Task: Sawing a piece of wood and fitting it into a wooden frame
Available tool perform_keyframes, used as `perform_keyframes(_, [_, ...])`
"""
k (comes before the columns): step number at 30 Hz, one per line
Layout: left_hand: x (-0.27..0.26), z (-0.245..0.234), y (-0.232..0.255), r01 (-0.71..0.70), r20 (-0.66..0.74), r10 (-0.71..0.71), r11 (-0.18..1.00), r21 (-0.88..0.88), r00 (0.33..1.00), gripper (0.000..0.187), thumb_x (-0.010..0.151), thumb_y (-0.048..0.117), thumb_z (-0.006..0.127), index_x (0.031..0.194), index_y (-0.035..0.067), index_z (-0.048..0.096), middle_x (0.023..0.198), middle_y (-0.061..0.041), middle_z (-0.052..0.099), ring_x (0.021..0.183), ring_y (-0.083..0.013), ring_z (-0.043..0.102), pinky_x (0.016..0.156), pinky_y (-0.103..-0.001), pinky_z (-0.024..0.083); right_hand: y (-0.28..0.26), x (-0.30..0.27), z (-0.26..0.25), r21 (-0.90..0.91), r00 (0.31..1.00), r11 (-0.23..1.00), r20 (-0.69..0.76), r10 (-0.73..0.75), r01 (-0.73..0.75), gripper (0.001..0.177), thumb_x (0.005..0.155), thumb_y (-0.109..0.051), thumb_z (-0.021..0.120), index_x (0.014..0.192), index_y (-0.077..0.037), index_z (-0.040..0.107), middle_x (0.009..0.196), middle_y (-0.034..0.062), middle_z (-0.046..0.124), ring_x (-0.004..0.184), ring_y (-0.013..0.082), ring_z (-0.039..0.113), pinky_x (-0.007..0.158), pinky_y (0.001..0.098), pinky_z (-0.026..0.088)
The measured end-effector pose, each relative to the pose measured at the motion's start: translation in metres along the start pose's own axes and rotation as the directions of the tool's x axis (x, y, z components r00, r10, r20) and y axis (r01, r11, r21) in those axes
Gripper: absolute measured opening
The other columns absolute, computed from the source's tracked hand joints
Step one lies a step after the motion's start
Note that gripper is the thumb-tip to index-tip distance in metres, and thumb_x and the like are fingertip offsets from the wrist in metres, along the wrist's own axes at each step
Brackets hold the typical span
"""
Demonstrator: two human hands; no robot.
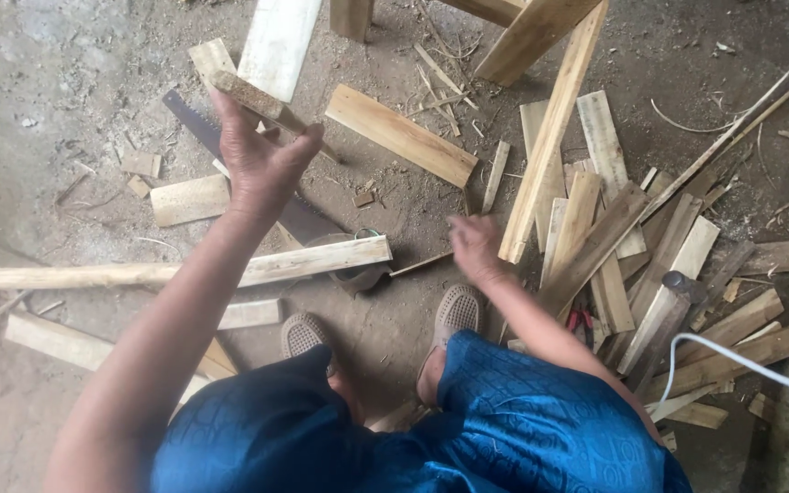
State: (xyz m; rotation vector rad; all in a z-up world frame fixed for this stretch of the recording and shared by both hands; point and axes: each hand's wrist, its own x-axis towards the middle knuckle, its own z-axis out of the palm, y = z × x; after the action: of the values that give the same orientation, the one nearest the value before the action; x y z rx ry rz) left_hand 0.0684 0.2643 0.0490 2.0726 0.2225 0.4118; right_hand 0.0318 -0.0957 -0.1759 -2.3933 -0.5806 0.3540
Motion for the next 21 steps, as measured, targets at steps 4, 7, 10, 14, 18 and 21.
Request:
perform_keyframes(4, [0.003, 0.000, 0.008, 0.100, 0.022, -0.098, 0.986, -0.132, 0.995, 0.090, 0.090, 0.005, 0.084, 0.150, 0.016, 0.017, 0.132, -0.020, 0.048, 0.120, -0.0329, 0.059, 0.105, -0.044, 0.065, -0.054, 0.046, -0.115, 0.292, 0.852, 0.914, -0.363, 0.377, -0.280, 0.025, 0.094, -0.014, 0.050, 0.110, 0.005, 0.048, 0.105, 0.0204, 0.055, 0.097, 0.0298, 0.058, 0.089, 0.0439, 0.053])
perform_keyframes(7, [0.004, 0.000, 0.018, 0.179, 0.034, -0.177, 0.982, -0.060, 0.984, 0.080, 0.089, 0.010, 0.081, 0.139, 0.008, 0.019, 0.128, -0.023, 0.044, 0.115, -0.0352, 0.060, 0.097, -0.042, 0.067, 0.005, 0.082, -0.180, 0.281, 0.738, 0.905, -0.524, 0.425, -0.321, 0.042, 0.095, -0.009, 0.049, 0.132, 0.009, 0.046, 0.122, 0.0248, 0.059, 0.104, 0.0318, 0.063, 0.087, 0.0418, 0.057])
perform_keyframes(10, [0.008, 0.000, 0.025, 0.212, 0.023, -0.213, 0.977, 0.018, 0.977, 0.082, 0.084, 0.010, 0.082, 0.137, 0.004, 0.021, 0.126, -0.024, 0.045, 0.111, -0.0332, 0.066, 0.093, -0.038, 0.069, 0.011, 0.124, -0.230, 0.135, 0.806, 0.990, -0.583, 0.102, -0.028, 0.039, 0.103, -0.016, 0.056, 0.138, 0.000, 0.048, 0.116, 0.0212, 0.067, 0.096, 0.0289, 0.068, 0.080, 0.0405, 0.059])
perform_keyframes(14, [0.015, 0.001, 0.032, 0.567, 0.187, -0.559, 0.651, -0.504, 0.808, 0.082, 0.088, 0.029, 0.071, 0.145, 0.007, 0.018, 0.135, -0.019, 0.037, 0.129, -0.0305, 0.048, 0.099, -0.026, 0.065, -0.044, 0.182, -0.278, 0.314, 0.919, 0.928, -0.269, 0.289, -0.200, 0.092, 0.099, -0.059, 0.063, 0.157, -0.007, 0.012, 0.145, 0.0379, 0.040, 0.127, 0.0464, 0.056, 0.095, 0.0622, 0.052])
perform_keyframes(18, [0.010, -0.001, 0.041, 0.393, 0.132, -0.372, 0.830, -0.396, 0.919, 0.069, 0.094, 0.026, 0.069, 0.142, 0.006, 0.024, 0.130, -0.020, 0.040, 0.122, -0.0333, 0.051, 0.096, -0.031, 0.065, -0.067, 0.221, -0.283, 0.282, 0.810, 0.804, -0.126, 0.573, -0.524, 0.109, 0.094, -0.037, 0.084, 0.160, -0.007, 0.003, 0.165, 0.0312, 0.015, 0.151, 0.0459, 0.028, 0.114, 0.0680, 0.031])
perform_keyframes(21, [0.010, -0.002, 0.040, 0.306, 0.010, -0.306, 0.950, -0.062, 0.952, 0.072, 0.086, 0.012, 0.078, 0.138, 0.007, 0.029, 0.129, -0.021, 0.048, 0.109, -0.0283, 0.063, 0.083, -0.029, 0.071, -0.067, 0.230, -0.276, 0.177, 0.810, 0.807, -0.073, 0.582, -0.563, 0.064, 0.089, -0.023, 0.082, 0.134, 0.000, 0.043, 0.119, 0.0157, 0.051, 0.103, 0.0265, 0.067, 0.091, 0.0389, 0.062])
